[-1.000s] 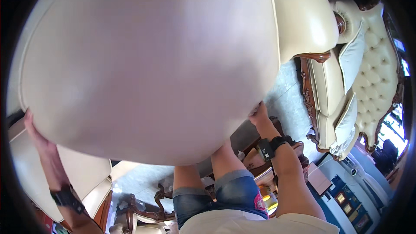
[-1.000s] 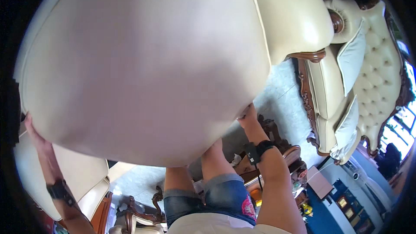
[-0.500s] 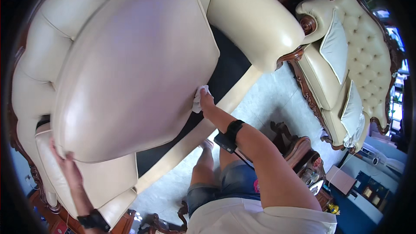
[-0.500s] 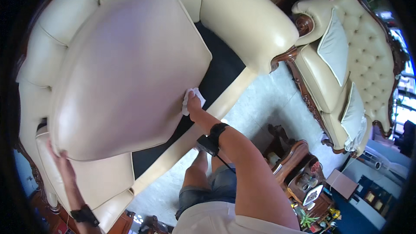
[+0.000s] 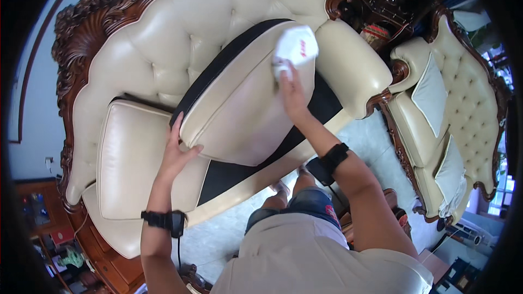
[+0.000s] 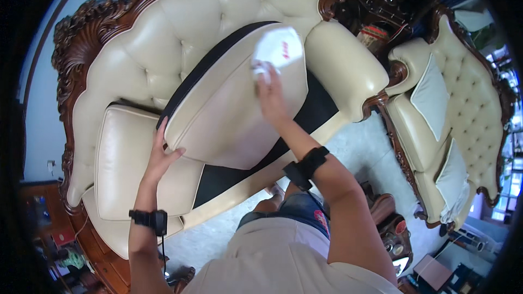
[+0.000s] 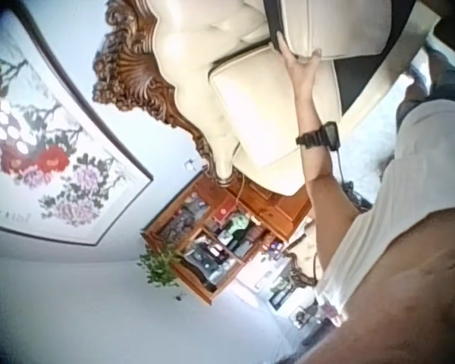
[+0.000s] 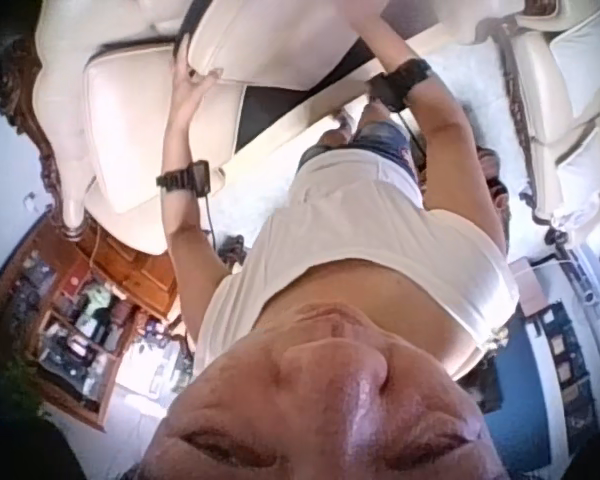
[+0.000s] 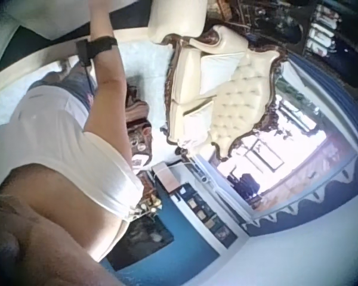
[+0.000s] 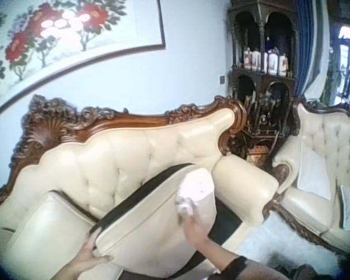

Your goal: Wiping down a leather sofa and a large framed picture on the wall.

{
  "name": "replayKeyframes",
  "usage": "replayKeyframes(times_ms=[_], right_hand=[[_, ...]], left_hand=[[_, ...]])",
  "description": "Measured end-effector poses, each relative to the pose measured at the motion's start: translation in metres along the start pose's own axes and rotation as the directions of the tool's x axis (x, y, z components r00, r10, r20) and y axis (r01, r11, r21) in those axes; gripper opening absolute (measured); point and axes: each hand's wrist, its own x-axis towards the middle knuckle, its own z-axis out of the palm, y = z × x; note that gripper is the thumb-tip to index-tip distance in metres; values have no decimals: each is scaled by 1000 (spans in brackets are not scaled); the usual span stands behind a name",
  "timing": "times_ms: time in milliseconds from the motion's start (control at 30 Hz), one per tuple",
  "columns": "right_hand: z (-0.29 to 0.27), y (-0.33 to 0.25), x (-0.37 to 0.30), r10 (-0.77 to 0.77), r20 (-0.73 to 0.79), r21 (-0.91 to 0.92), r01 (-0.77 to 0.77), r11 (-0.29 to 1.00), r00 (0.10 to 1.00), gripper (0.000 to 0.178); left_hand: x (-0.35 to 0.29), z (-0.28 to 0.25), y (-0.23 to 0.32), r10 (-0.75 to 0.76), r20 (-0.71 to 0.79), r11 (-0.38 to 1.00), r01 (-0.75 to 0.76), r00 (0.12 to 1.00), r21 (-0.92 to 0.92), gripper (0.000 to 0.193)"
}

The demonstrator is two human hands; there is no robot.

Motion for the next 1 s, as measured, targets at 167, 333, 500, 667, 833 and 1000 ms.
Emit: replayKeyframes(times_ms=[167, 333, 500, 667, 833, 1000], right_hand=[[75, -36, -52, -527, 417, -560, 666, 493, 741, 41], [118, -59, -107, -402, 730, -460, 833, 308, 552, 47], [102, -92, -90, -414, 834, -335, 931, 149, 366, 58], [2, -71, -24, -415, 793, -391, 895, 214, 446, 62], [-106, -46, 67, -385, 543, -507, 657, 558, 746, 44], [-154, -24, 134, 26, 339, -670, 222, 708, 941, 55]], left_hand=[[0, -19, 9, -67, 26, 998, 67, 997, 6, 68], [6, -25, -19, -100, -9, 990, 99, 995, -103, 60], [-20, -5, -24, 23, -94, 995, -13, 995, 103, 60], [-34, 36, 21, 75, -121, 960, -39, 990, 276, 80], [-52, 44, 31, -13, -118, 968, 42, 993, 249, 79], [-69, 55, 26, 41, -117, 959, -6, 992, 283, 78]])
